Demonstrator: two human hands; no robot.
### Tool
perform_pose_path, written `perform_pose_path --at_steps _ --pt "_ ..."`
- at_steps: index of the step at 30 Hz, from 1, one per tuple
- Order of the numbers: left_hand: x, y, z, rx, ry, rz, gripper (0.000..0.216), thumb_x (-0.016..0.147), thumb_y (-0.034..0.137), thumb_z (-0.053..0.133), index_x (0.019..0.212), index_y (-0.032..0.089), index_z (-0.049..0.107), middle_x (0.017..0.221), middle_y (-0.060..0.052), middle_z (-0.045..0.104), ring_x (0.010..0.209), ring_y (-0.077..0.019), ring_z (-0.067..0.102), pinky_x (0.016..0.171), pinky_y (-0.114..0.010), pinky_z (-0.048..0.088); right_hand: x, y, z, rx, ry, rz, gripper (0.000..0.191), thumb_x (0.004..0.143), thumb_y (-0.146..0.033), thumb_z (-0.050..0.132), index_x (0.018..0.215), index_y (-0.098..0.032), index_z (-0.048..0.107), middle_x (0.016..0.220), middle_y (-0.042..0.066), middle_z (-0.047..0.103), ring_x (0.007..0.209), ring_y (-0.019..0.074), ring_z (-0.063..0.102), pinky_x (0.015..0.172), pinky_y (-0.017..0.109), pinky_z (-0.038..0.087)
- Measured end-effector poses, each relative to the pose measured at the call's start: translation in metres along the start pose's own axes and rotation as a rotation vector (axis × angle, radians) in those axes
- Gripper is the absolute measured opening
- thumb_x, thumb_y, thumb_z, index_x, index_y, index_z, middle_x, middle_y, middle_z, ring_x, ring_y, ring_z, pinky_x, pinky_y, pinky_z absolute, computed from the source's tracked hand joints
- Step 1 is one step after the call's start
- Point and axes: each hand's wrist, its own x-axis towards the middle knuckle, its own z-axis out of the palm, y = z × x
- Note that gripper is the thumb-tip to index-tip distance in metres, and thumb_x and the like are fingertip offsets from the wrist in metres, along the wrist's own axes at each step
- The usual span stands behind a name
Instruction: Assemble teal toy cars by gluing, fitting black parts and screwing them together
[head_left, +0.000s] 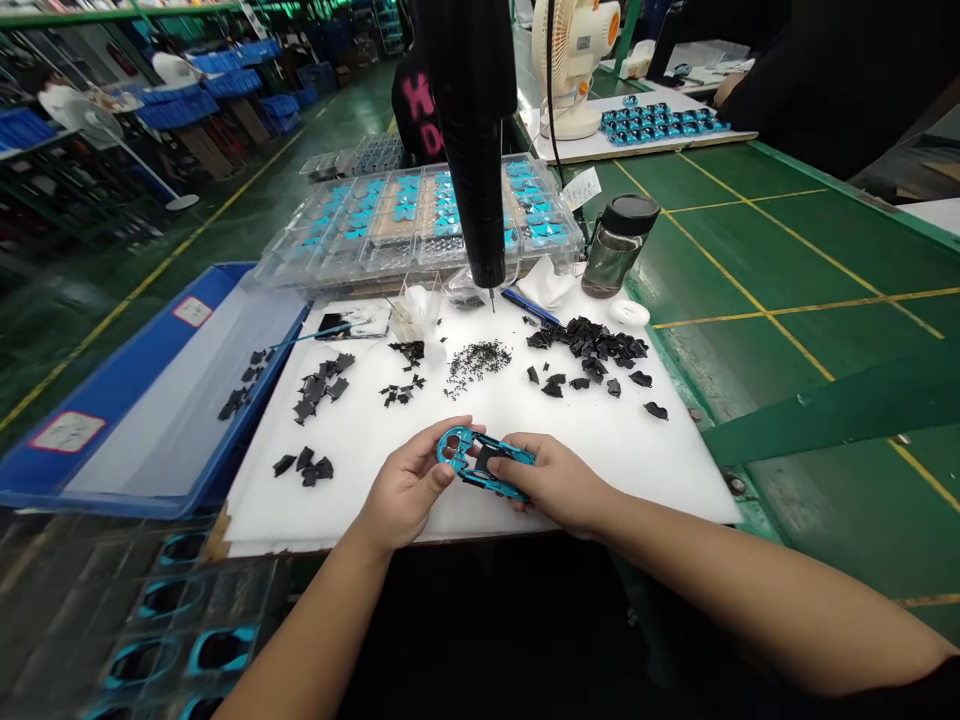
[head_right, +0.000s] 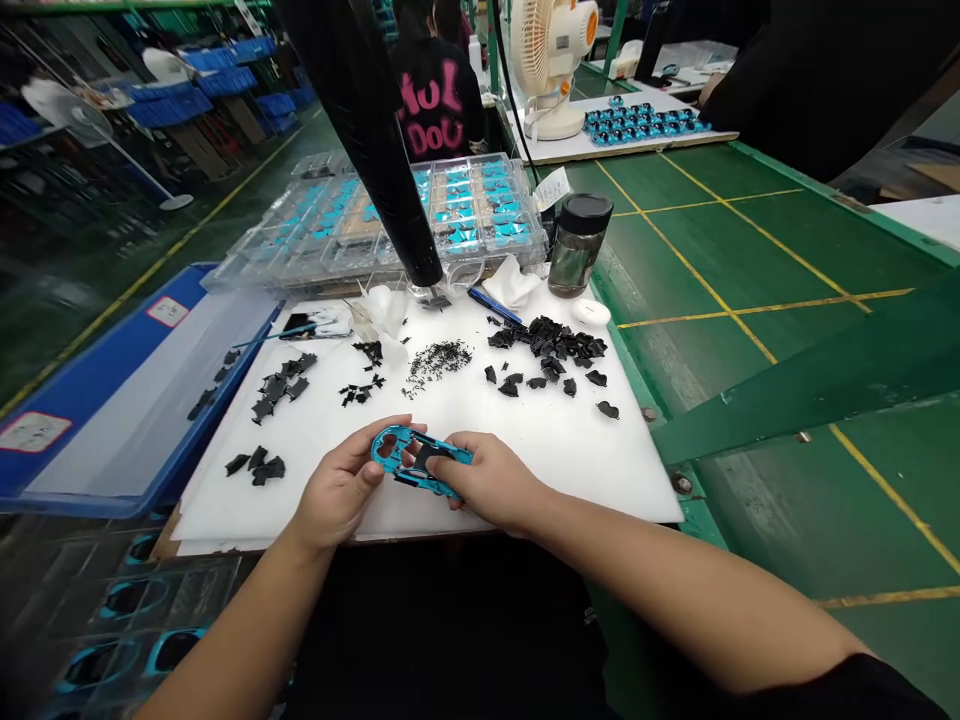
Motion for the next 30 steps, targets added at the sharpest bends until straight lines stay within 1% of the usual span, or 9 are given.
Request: perform_pose_path --at_steps 4,6,10,12,14,16,20,24,30 --pt "0.006 0.011 -0.007 -0.006 -0.044 -0.084 0.044 0.097 0.040 0.055 0.138 0.023 0.056 0.136 -0.013 0.063 0.119 -0.0266 0.064 0.103 -0.039 0.050 0.000 -0.001 -0.002 0.318 -0.253 0.055 0.044 0.071 -0.049 0.082 0.088 -0.015 0.060 0.069 0.000 0.065 0.054 0.0097 0.059 0.053 0.021 0.048" --pt "0.013 0.021 -0.005 0.021 -0.087 -0.121 0.042 0.097 0.039 0.053 0.136 0.023 0.058 0.135 -0.013 0.064 0.119 -0.0275 0.064 0.102 -0.039 0.050 -0.001 -0.001 -0.003 0.426 -0.332 0.075 0.051 0.071 -0.054 0.082 0.095 -0.014 0.061 0.081 0.005 0.071 0.058 0.0102 0.062 0.057 0.021 0.051" --pt "0.033 0.035 0.008 0.101 -0.176 -0.156 0.042 0.096 0.043 0.055 0.130 0.021 0.063 0.125 -0.012 0.070 0.114 -0.0277 0.067 0.101 -0.041 0.051 0.000 0.001 -0.003 0.485 -0.341 0.044 0.061 0.088 -0.070 0.055 0.106 -0.013 0.063 0.085 0.010 0.073 0.050 0.0126 0.062 0.046 0.022 0.047" --pt "0.041 0.036 0.012 0.135 -0.191 -0.158 0.048 0.095 0.048 0.055 0.134 0.020 0.061 0.125 -0.013 0.069 0.108 -0.0272 0.069 0.100 -0.043 0.052 0.002 0.002 -0.003 0.501 -0.305 0.038 0.065 0.094 -0.071 0.039 0.104 -0.012 0.064 0.081 0.011 0.072 0.047 0.0134 0.061 0.044 0.023 0.046" --pt "0.041 0.035 0.012 0.222 -0.117 -0.097 0.053 0.094 0.050 0.055 0.138 0.021 0.056 0.132 -0.014 0.065 0.111 -0.0272 0.067 0.101 -0.044 0.052 0.005 0.003 -0.003 0.545 -0.256 0.034 0.063 0.098 -0.067 0.033 0.105 -0.012 0.064 0.075 0.010 0.070 0.048 0.0149 0.062 0.045 0.024 0.046" --pt "0.032 0.032 0.008 0.370 0.045 0.021 0.051 0.094 0.047 0.055 0.139 0.022 0.055 0.136 -0.014 0.062 0.117 -0.0266 0.063 0.101 -0.042 0.051 0.006 0.003 -0.001 0.617 -0.197 0.032 0.059 0.100 -0.062 0.032 0.111 -0.013 0.062 0.074 0.009 0.070 0.051 0.0161 0.063 0.049 0.025 0.048" --pt "-0.002 0.025 -0.011 0.654 0.331 0.225 0.032 0.097 0.034 0.053 0.125 0.023 0.063 0.119 -0.010 0.067 0.102 -0.0210 0.067 0.094 -0.037 0.053 0.004 -0.001 0.004 0.746 -0.099 0.035 0.053 0.103 -0.055 0.032 0.120 -0.013 0.061 0.078 0.009 0.070 0.062 0.0174 0.067 0.056 0.027 0.052" --pt "-0.024 0.012 -0.024 0.830 0.361 0.259 0.025 0.096 0.027 0.055 0.116 0.020 0.067 0.106 -0.008 0.069 0.095 -0.0182 0.067 0.086 -0.032 0.054 0.001 -0.003 0.010 0.816 -0.093 0.067 0.052 0.105 -0.052 0.028 0.120 -0.015 0.061 0.091 0.010 0.072 0.074 0.0193 0.072 0.069 0.033 0.057" --pt "-0.020 0.003 -0.021 0.883 0.357 0.196 0.022 0.096 0.027 0.054 0.109 0.017 0.068 0.101 -0.008 0.071 0.089 -0.0168 0.068 0.083 -0.030 0.055 0.005 0.000 0.008 0.854 -0.128 0.065 0.045 0.104 -0.048 0.034 0.122 -0.016 0.061 0.108 0.011 0.071 0.089 0.0230 0.073 0.082 0.040 0.057"
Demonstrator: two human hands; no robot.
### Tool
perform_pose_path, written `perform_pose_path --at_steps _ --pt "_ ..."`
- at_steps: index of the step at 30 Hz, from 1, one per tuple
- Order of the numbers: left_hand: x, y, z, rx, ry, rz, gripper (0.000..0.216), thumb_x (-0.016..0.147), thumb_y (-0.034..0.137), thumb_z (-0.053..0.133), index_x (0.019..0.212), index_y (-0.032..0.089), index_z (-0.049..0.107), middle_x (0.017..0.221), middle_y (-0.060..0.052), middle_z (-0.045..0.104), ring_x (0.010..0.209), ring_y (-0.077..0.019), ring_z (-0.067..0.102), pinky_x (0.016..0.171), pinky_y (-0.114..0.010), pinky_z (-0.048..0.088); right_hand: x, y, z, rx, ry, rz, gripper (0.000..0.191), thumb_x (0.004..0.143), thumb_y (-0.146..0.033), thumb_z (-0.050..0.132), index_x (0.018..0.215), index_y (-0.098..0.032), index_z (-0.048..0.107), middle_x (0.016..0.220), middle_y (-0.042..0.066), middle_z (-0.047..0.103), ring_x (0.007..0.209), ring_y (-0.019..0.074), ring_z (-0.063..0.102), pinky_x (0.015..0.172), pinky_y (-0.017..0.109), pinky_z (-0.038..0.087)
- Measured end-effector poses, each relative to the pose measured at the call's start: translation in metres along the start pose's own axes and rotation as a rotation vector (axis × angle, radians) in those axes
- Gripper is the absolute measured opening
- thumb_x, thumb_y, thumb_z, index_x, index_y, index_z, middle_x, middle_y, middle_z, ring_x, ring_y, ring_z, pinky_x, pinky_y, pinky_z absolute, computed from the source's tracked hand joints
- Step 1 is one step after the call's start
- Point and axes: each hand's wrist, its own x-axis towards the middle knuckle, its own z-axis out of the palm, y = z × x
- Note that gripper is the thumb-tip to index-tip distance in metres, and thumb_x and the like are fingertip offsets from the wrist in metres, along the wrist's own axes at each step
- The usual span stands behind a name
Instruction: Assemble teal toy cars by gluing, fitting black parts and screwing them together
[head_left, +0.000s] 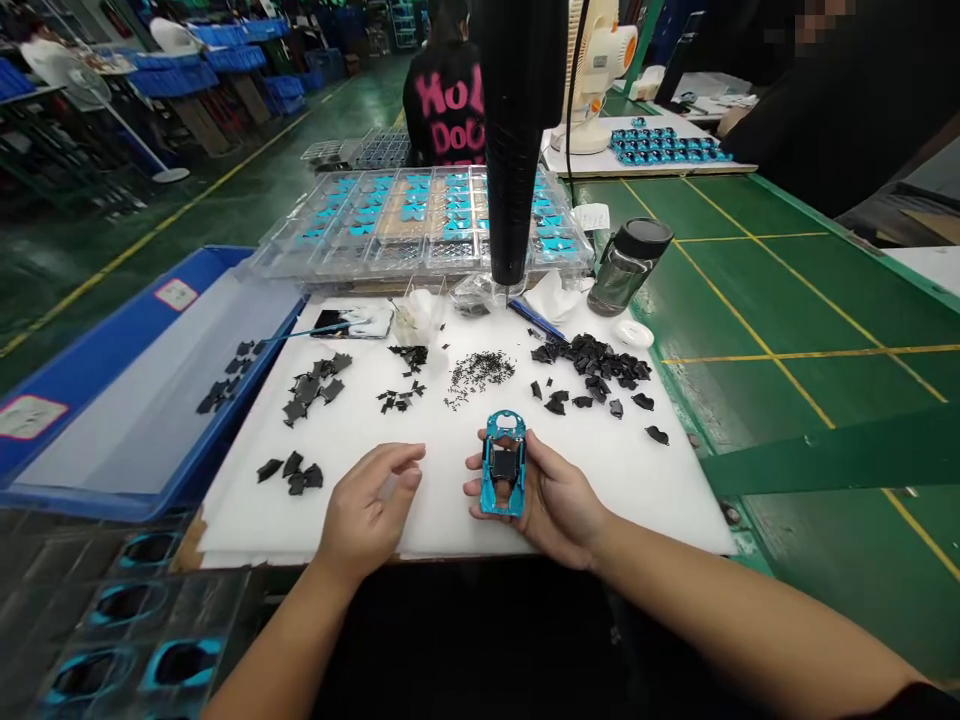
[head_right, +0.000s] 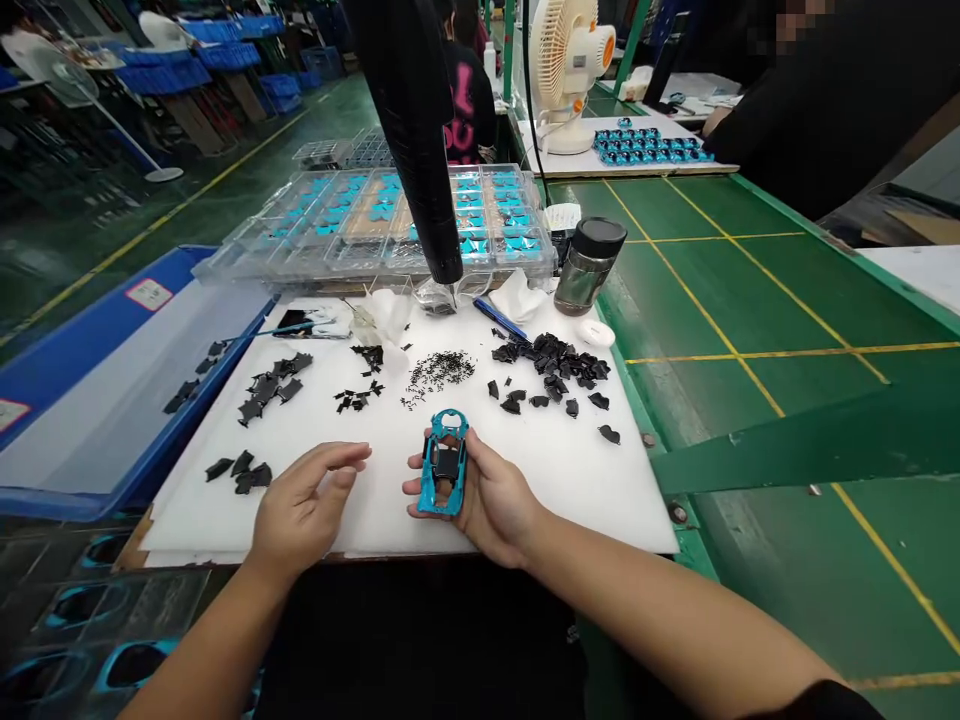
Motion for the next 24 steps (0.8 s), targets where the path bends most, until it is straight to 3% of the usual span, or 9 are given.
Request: perform_pose_path --at_steps 5,24 --pt "0.0018 0.0013 -0.0014 0.006 -0.052 0.017 0.022 0.095 0.026 0.055 0.109 0.016 0.068 0.102 -0.009 0.072 0.086 -0.0166 0.068 0.082 -0.030 0.056 0.0016 0.0010 -0.0026 -0.006 -0.023 0.008 0.045 0.104 -0.049 0.035 0.123 -0.018 0.062 0.104 0.010 0.071 0.090 0.0243 0.073 0.084 0.042 0.056" --pt "-0.0014 0.0016 -0.0029 0.005 -0.052 0.016 0.020 0.093 0.024 0.058 0.108 0.017 0.069 0.100 -0.007 0.071 0.087 -0.0161 0.068 0.081 -0.028 0.055 0.0016 0.0006 -0.0038 -0.026 -0.059 0.024 0.042 0.101 -0.052 0.043 0.119 -0.019 0.063 0.104 0.008 0.071 0.088 0.0232 0.073 0.081 0.042 0.057"
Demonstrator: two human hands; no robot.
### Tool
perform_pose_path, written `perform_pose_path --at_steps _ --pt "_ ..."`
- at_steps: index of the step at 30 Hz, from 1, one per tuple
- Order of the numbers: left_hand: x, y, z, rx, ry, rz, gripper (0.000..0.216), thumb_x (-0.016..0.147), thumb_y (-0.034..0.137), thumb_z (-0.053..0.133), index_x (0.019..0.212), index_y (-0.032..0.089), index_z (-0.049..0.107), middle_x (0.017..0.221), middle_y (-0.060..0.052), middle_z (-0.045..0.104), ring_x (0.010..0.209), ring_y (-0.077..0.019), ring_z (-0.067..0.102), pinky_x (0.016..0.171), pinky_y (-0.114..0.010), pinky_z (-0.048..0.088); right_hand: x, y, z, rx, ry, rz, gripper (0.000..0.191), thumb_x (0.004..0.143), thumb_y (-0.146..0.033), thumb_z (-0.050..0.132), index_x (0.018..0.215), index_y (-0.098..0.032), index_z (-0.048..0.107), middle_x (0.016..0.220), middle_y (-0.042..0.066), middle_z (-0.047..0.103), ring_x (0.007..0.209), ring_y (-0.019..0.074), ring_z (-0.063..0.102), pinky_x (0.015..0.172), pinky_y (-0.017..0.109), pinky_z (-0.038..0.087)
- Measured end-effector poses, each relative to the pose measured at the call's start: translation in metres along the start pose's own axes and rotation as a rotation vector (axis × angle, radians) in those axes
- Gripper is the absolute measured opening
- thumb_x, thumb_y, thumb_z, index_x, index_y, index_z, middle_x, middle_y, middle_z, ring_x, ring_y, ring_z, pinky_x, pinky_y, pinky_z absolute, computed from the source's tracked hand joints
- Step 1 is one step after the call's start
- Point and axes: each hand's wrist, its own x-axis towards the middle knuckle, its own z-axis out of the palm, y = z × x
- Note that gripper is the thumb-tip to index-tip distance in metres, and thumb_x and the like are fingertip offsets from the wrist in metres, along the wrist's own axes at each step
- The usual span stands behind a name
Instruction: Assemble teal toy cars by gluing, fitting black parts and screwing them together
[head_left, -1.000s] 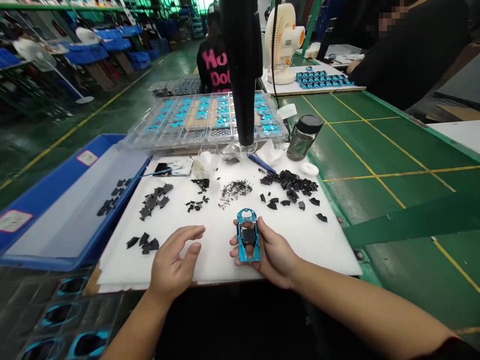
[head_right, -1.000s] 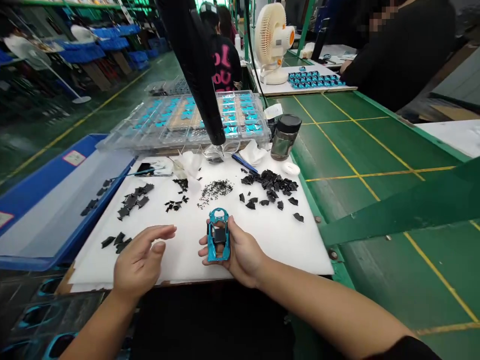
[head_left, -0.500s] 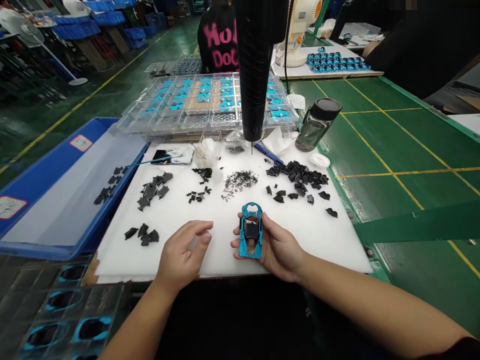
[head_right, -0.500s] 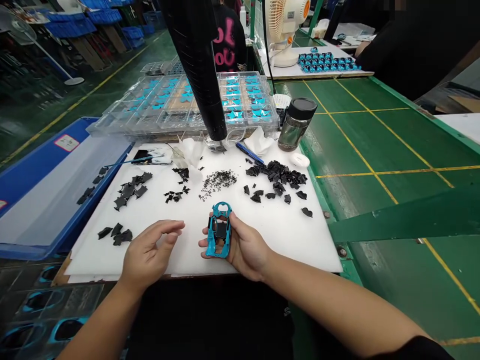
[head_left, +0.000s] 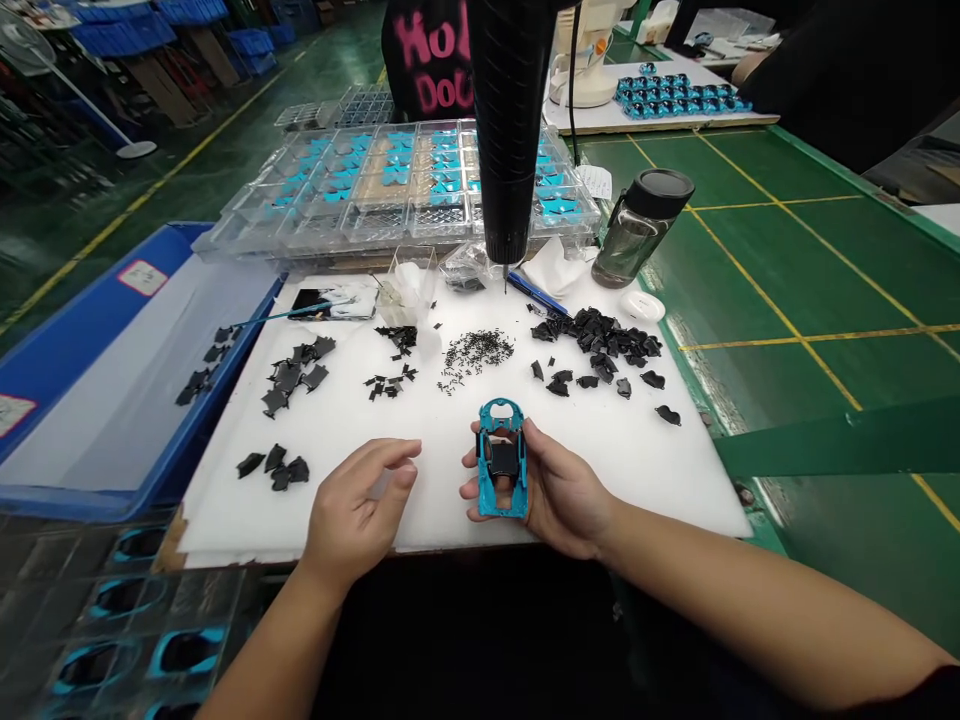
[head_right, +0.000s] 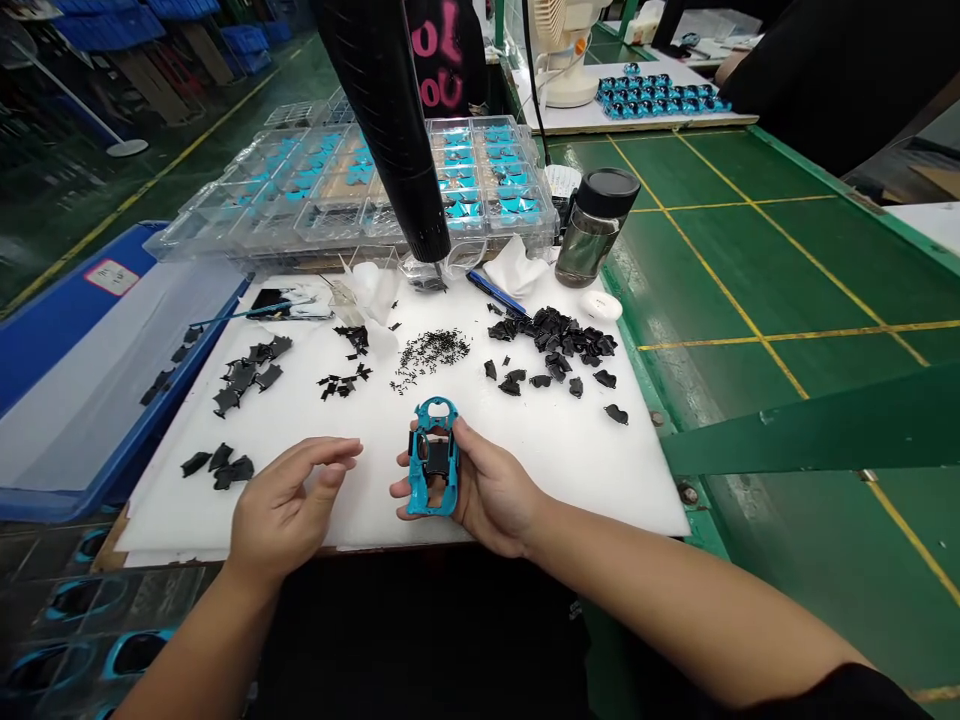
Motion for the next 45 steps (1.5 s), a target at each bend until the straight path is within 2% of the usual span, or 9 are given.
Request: perform_pose_path --at_steps 24,38,45 --pt "0.0017 0.0022 0.0010 0.022 -0.011 0.002 0.018 0.093 0.024 0.058 0.105 0.017 0.071 0.098 -0.007 0.074 0.087 -0.0176 0.070 0.079 -0.029 0.056 0.0007 -0.0033 -0.0023 0.019 -0.007 0.061 0.049 0.103 -0.053 0.033 0.119 -0.017 0.063 0.101 0.009 0.070 0.084 0.0231 0.073 0.075 0.041 0.059" --pt "-0.0004 0.0021 0.0022 0.068 0.013 0.014 0.018 0.093 0.025 0.059 0.103 0.017 0.071 0.099 -0.007 0.074 0.085 -0.0166 0.070 0.079 -0.028 0.055 0.0006 -0.0030 -0.0008 0.011 -0.012 0.046 0.050 0.105 -0.052 0.029 0.119 -0.017 0.062 0.098 0.009 0.070 0.080 0.0217 0.073 0.074 0.040 0.059" --pt "-0.0018 0.0009 0.0027 0.098 0.039 0.028 0.018 0.093 0.025 0.059 0.103 0.017 0.071 0.100 -0.007 0.074 0.091 -0.0180 0.070 0.083 -0.029 0.055 0.0010 -0.0035 0.0000 0.014 -0.011 0.033 0.050 0.105 -0.050 0.028 0.119 -0.016 0.062 0.096 0.009 0.071 0.078 0.0218 0.074 0.072 0.039 0.060"
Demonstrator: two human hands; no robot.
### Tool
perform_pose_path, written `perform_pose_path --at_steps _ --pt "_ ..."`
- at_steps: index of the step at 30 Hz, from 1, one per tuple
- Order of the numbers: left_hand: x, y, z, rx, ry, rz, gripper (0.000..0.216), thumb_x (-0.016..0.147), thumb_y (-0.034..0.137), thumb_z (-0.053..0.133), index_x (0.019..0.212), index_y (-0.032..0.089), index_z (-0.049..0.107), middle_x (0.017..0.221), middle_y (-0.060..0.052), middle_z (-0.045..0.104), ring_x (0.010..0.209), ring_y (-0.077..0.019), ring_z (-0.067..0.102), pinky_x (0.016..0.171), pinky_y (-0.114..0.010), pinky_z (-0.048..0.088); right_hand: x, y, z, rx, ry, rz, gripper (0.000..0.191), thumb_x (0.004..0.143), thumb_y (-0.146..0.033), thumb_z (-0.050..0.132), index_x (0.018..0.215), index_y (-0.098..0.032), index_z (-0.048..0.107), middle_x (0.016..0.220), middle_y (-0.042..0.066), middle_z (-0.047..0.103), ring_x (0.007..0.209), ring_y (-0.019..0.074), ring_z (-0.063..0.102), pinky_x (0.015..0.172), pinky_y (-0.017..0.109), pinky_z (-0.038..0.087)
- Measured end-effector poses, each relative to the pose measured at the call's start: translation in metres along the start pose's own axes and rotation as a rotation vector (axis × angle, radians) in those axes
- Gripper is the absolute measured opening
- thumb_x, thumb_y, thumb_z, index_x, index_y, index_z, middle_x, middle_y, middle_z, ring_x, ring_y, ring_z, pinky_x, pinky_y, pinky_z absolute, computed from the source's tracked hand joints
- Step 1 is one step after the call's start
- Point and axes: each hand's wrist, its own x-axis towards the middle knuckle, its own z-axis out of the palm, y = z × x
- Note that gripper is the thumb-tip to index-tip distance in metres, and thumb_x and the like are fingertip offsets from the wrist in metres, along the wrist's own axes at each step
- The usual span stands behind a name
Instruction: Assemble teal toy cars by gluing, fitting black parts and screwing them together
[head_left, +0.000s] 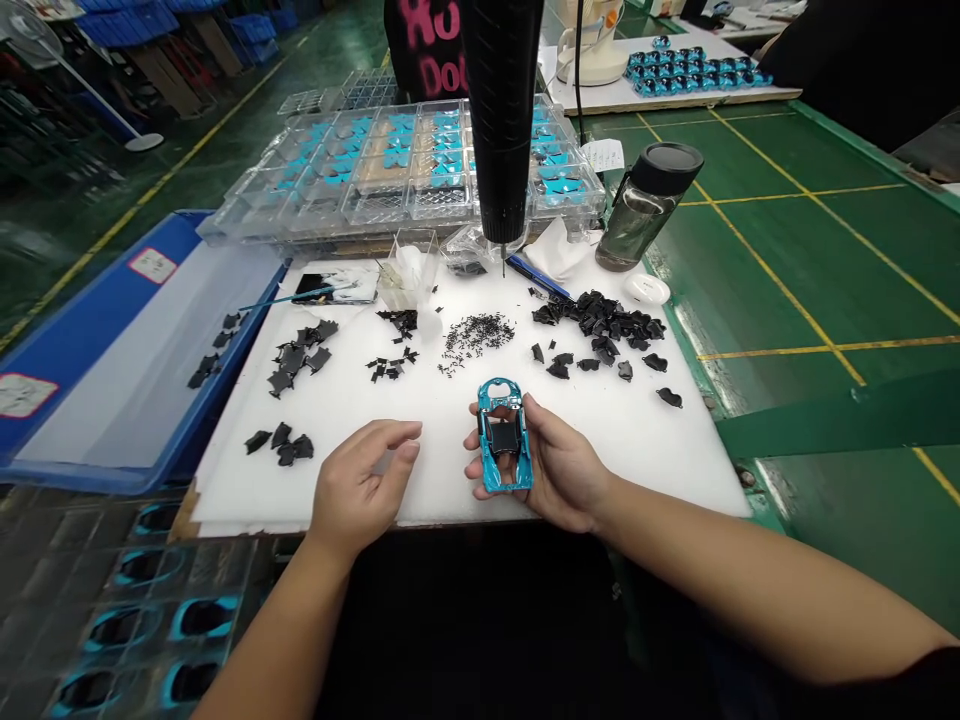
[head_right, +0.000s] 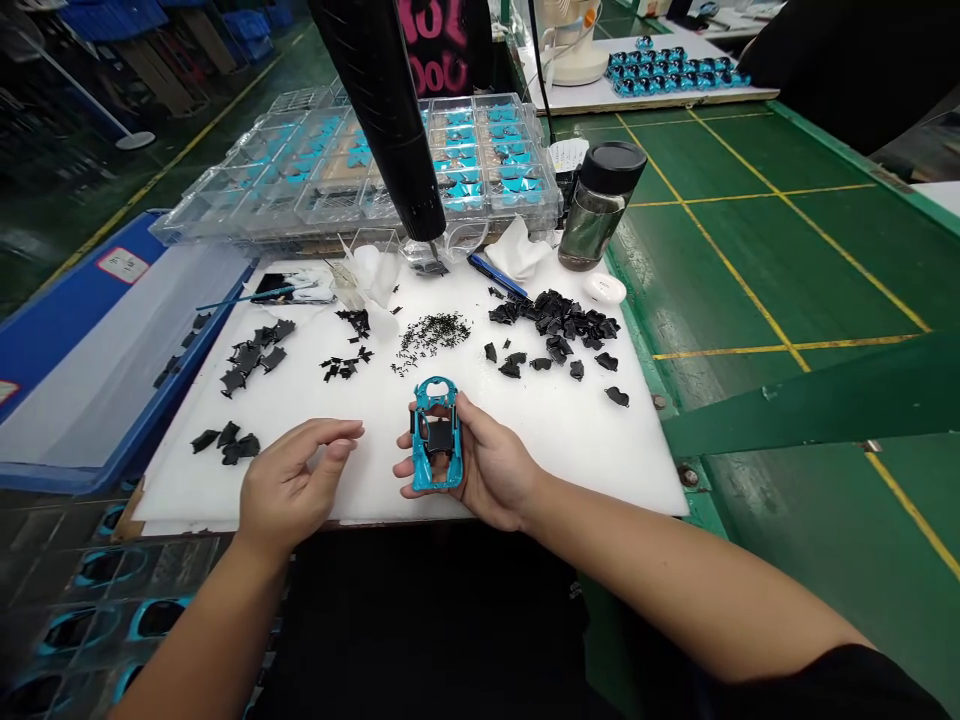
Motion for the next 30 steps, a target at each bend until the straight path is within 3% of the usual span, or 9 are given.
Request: perform_pose_path --at_steps 11,22,30 --pt "0.0018 0.0016 0.0016 0.025 -0.002 0.044 0.016 0.093 0.022 0.058 0.100 0.016 0.071 0.098 -0.006 0.075 0.090 -0.0167 0.070 0.081 -0.027 0.055 0.0021 0.0018 -0.0063 0.048 -0.077 -0.002 0.050 0.105 -0.049 0.028 0.116 -0.016 0.064 0.096 0.008 0.071 0.077 0.0206 0.073 0.071 0.037 0.062" --pt "0.0020 0.0023 0.0010 0.011 -0.001 0.056 0.015 0.093 0.020 0.058 0.100 0.016 0.071 0.097 -0.005 0.075 0.090 -0.0157 0.070 0.081 -0.026 0.054 0.0011 0.0014 -0.0042 0.022 -0.063 -0.006 0.052 0.106 -0.048 0.025 0.118 -0.014 0.063 0.098 0.009 0.071 0.081 0.0229 0.074 0.073 0.039 0.061" --pt "0.0012 0.0011 0.0009 -0.003 0.000 0.069 0.015 0.092 0.018 0.059 0.101 0.015 0.071 0.096 -0.006 0.074 0.089 -0.0155 0.070 0.082 -0.026 0.054 0.0003 0.0046 -0.0066 -0.025 -0.100 -0.031 0.047 0.103 -0.049 0.038 0.121 -0.015 0.065 0.100 0.009 0.070 0.083 0.0216 0.073 0.075 0.037 0.060"
